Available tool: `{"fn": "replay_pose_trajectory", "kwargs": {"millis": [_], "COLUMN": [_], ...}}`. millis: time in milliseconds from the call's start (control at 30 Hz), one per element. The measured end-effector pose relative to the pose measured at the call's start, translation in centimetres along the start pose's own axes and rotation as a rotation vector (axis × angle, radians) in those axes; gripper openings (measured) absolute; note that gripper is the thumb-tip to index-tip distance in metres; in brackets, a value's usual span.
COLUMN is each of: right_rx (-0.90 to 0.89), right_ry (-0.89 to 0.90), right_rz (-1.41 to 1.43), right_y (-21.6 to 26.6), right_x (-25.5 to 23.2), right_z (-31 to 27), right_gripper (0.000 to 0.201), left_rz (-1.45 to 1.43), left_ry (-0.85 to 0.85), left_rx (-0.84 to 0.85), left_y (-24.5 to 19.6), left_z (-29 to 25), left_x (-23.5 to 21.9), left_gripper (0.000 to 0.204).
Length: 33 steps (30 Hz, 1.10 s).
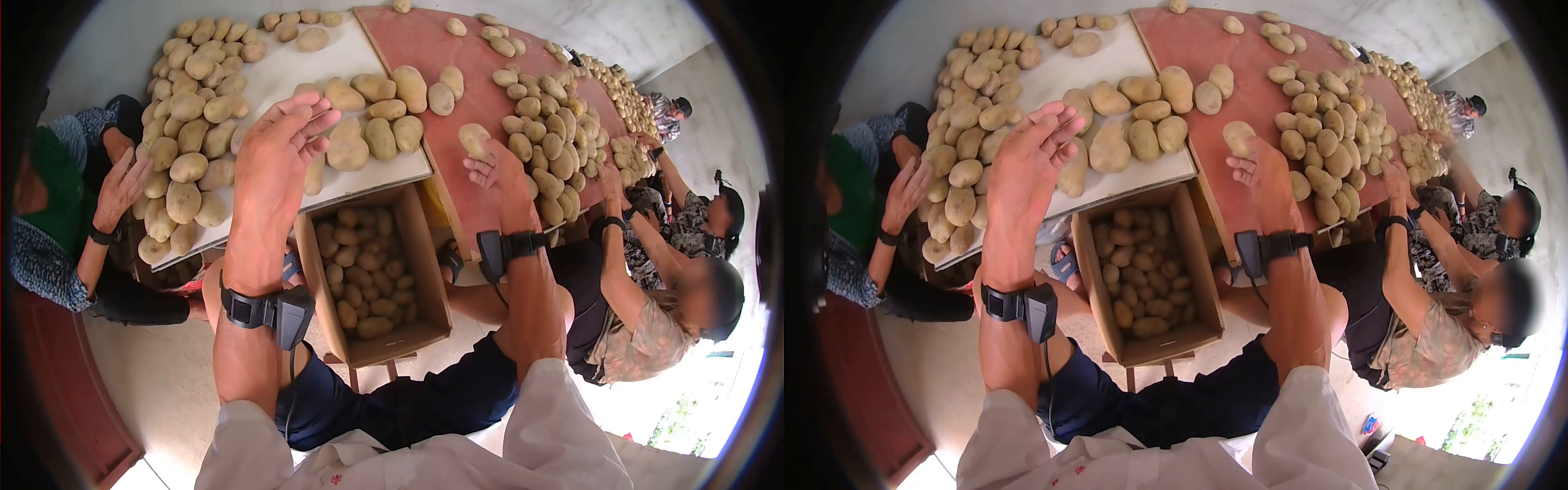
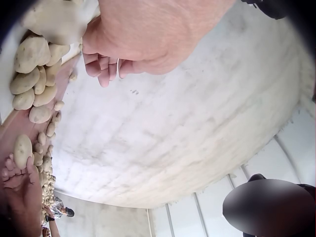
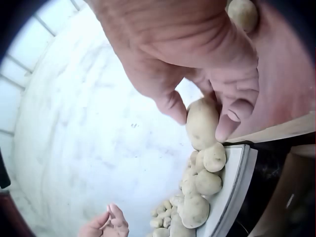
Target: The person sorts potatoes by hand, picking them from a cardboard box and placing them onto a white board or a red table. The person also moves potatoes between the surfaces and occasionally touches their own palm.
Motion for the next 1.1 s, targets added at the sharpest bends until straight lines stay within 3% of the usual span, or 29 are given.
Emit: {"fn": "replay_pose_trajectory", "kwargs": {"millis": [100, 167, 267, 333, 500, 533, 600, 633, 700, 833, 900, 933, 1000, 1033, 1100], "right_rx": [-0.075, -0.074, -0.069, -0.075, -0.171, -0.115, -0.265, -0.233, -0.344, -0.227, -0.131, -0.122, -0.228, -0.226, 0.161], "right_ry": [0.005, -0.118, -0.163, -0.171, -0.224, -0.227, -0.197, -0.187, -0.08, 0.133, 0.294, 0.297, 0.501, 0.505, 0.475], "right_rz": [0.197, -0.02, -0.196, -0.165, -0.034, -0.046, -0.17, -0.169, -0.329, -0.529, -0.94, -0.938, -1.478, -1.477, -1.666], "right_y": [1.4, 1.8, 2.2, 1.6, -1.0, -2.2, -4.1, -5.1, -7.1, -13.4, -18.1, -20.0, -24.7, -26.6, -30.7], "right_x": [0.3, 0.1, -0.2, -0.5, 0.6, 1.0, 2.1, 2.9, 5.2, 7.9, 7.9, 7.4, 6.9, 6.5, 5.6], "right_z": [2.8, 3.9, 4.9, 4.7, 1.1, -0.1, -2.0, -3.4, -6.8, -8.6, -7.4, -6.8, -6.0, -5.7, -5.4], "right_gripper": [0.047, 0.056, 0.061, 0.06, 0.051, 0.051, 0.044, 0.044, 0.035, 0.027, 0.027, 0.027, 0.032, 0.032, 0.033], "left_rz": [0.003, 0.0, -0.01, -0.013, 0.026, 0.041, 0.004, 0.022, -0.008, -0.017, 0.005, 0.023, 0.059, 0.065, 0.077], "left_ry": [0.005, 0.01, 0.018, 0.022, 0.004, -0.029, 0.154, 0.135, -0.062, -0.011, -0.014, -0.007, -0.052, -0.095, -0.141], "left_rx": [-0.002, -0.002, 0.004, -0.004, 0.012, -0.033, 0.07, 0.049, 0.027, 0.043, 0.034, 0.044, 0.081, 0.075, 0.069], "left_y": [0.1, 0.2, 0.3, 0.5, 0.8, 1.5, 2.0, 1.2, 0.0, 0.3, 0.2, 0.0, -0.9, -1.2, -0.9], "left_z": [0.1, 0.1, 0.3, 0.2, 0.7, 1.3, 2.3, 1.3, 0.3, 0.8, 0.4, 0.5, -1.0, -1.3, -0.9], "left_x": [0.1, 0.0, -0.2, -0.2, -0.5, -1.3, -2.4, -1.6, 0.7, 0.4, 0.5, 0.7, 2.4, 2.8, 2.1], "left_gripper": [0.03, 0.03, 0.031, 0.031, 0.032, 0.032, 0.033, 0.033, 0.024, 0.024, 0.024, 0.024, 0.023, 0.023, 0.022]}}
Point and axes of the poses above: each hand's wrist, its own z-axis towards the middle knuckle, its own x-axis out of the palm, y = z × x, the point moved 3 cm from there along z, towards the middle knuckle, and after that the axes turned 11 degrees about x, right-handed, at the moved point
